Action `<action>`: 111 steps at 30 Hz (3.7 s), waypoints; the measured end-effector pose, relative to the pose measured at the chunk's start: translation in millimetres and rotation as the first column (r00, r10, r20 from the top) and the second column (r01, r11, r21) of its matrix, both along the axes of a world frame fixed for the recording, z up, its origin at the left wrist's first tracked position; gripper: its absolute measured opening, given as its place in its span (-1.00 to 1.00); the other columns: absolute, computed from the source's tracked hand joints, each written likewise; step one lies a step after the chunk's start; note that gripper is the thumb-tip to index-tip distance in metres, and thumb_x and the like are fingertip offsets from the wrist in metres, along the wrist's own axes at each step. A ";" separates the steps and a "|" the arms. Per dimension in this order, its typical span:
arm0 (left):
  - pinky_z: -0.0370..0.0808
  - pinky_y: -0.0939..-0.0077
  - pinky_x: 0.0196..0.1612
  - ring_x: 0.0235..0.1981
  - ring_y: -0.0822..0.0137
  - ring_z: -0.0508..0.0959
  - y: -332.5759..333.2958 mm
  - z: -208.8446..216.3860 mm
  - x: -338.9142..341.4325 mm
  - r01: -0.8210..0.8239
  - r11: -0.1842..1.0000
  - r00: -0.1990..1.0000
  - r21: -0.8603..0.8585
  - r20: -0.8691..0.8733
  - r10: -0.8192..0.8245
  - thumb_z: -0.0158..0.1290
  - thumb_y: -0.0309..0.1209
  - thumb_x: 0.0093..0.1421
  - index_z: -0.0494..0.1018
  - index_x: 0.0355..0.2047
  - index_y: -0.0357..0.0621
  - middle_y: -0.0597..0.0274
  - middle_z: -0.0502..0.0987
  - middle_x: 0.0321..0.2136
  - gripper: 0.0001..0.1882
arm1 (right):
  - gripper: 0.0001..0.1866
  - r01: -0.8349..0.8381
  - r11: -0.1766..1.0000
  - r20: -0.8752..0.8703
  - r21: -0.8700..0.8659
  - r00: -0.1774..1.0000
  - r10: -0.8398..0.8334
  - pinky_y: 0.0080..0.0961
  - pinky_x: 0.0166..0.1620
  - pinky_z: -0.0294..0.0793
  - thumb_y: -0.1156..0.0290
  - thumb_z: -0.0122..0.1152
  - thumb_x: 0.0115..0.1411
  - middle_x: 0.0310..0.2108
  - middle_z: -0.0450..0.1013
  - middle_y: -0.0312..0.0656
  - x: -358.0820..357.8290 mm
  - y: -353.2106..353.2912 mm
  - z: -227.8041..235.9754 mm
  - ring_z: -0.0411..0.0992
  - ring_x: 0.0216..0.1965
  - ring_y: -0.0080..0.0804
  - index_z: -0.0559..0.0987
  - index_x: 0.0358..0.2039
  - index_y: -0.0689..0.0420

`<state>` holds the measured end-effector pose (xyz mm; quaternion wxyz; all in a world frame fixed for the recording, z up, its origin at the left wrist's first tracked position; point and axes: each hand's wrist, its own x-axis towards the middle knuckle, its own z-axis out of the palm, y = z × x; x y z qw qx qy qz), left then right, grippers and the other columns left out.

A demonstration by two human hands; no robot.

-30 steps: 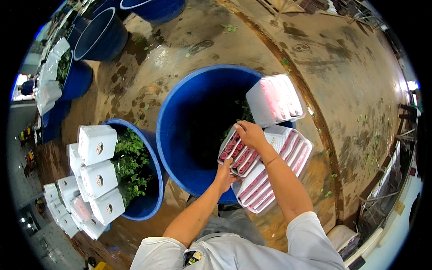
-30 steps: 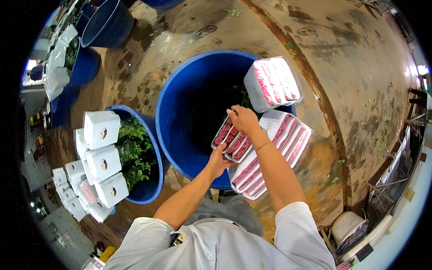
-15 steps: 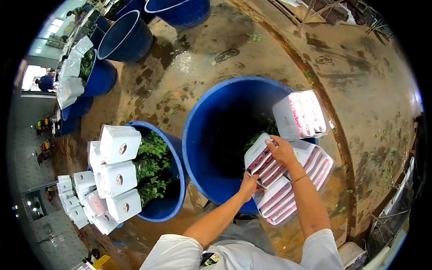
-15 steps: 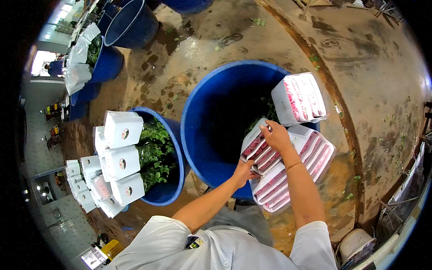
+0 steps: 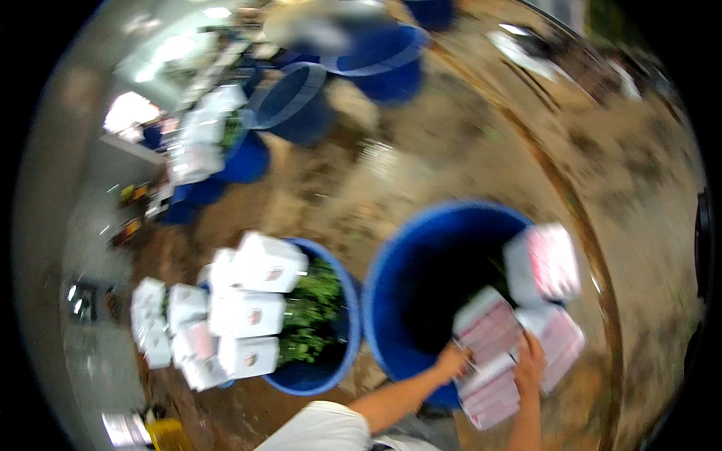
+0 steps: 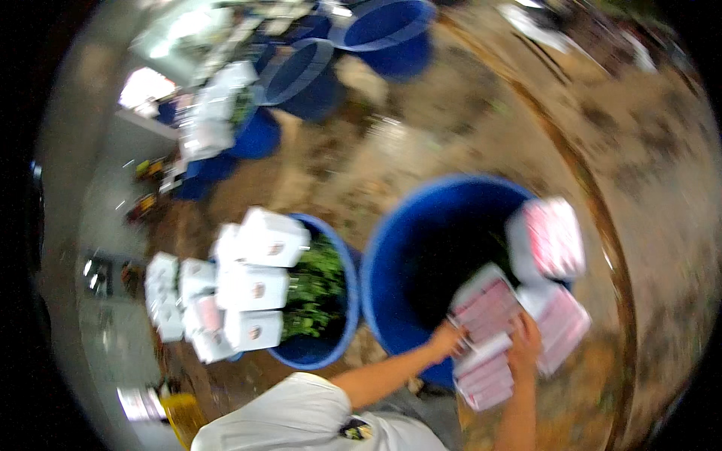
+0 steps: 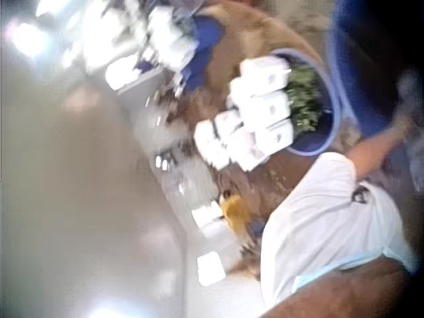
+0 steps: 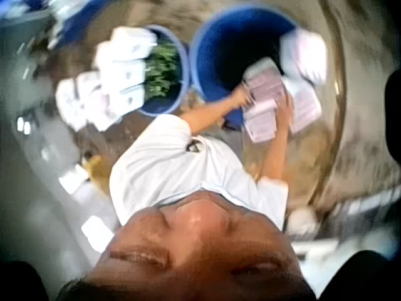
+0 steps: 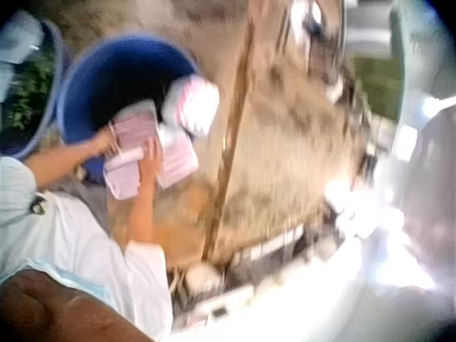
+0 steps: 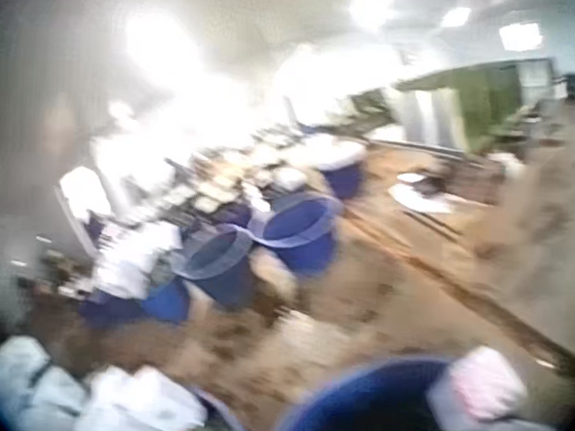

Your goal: The person wraps bunches of green leafy plants in white paper and clear plastic film on a wooden table. They use a pink tape dispenser to seal the packages and place the finished bundles into a blue bucket.

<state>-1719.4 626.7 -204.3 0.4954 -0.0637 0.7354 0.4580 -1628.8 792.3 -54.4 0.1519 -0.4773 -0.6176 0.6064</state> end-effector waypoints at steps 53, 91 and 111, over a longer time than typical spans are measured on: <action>0.49 0.12 -0.15 -0.27 -0.07 0.58 -417.3 -1.5 -29.0 0.601 0.721 0.639 -0.345 -0.333 -0.693 0.00 -0.14 0.03 0.60 -0.49 -0.21 -0.11 0.60 -0.40 -0.63 | -0.70 -0.753 0.650 0.485 -0.108 0.530 0.695 -0.26 -0.06 0.40 0.30 0.05 0.23 -0.21 0.52 0.01 193.9 -287.7 148.6 0.47 -0.17 -0.19 0.55 -0.15 0.22; 0.49 0.22 -0.18 -0.26 0.00 0.56 -245.9 46.4 -80.3 0.326 0.916 0.468 -0.234 -0.802 -0.371 0.08 -0.41 0.11 0.50 -0.22 -0.19 -0.02 0.55 -0.30 -0.77 | -0.68 0.108 0.988 0.485 -0.110 0.874 -0.041 -0.47 -0.30 0.48 0.27 0.25 0.14 -0.44 0.56 -0.03 370.0 -404.9 70.5 0.53 -0.41 -0.37 0.58 -0.28 0.31; 0.52 0.20 -0.33 -0.34 0.16 0.53 -154.4 3.9 -165.2 0.752 0.216 -0.321 -0.623 -0.633 -0.705 0.01 -0.40 0.07 0.44 -0.45 -0.01 0.26 0.42 -0.37 -0.96 | -0.76 0.191 0.952 0.596 -0.237 0.803 -0.012 -0.57 -0.49 0.44 0.35 0.18 0.16 -0.56 0.54 -0.17 255.6 -353.4 -31.8 0.49 -0.56 -0.51 0.57 -0.34 0.31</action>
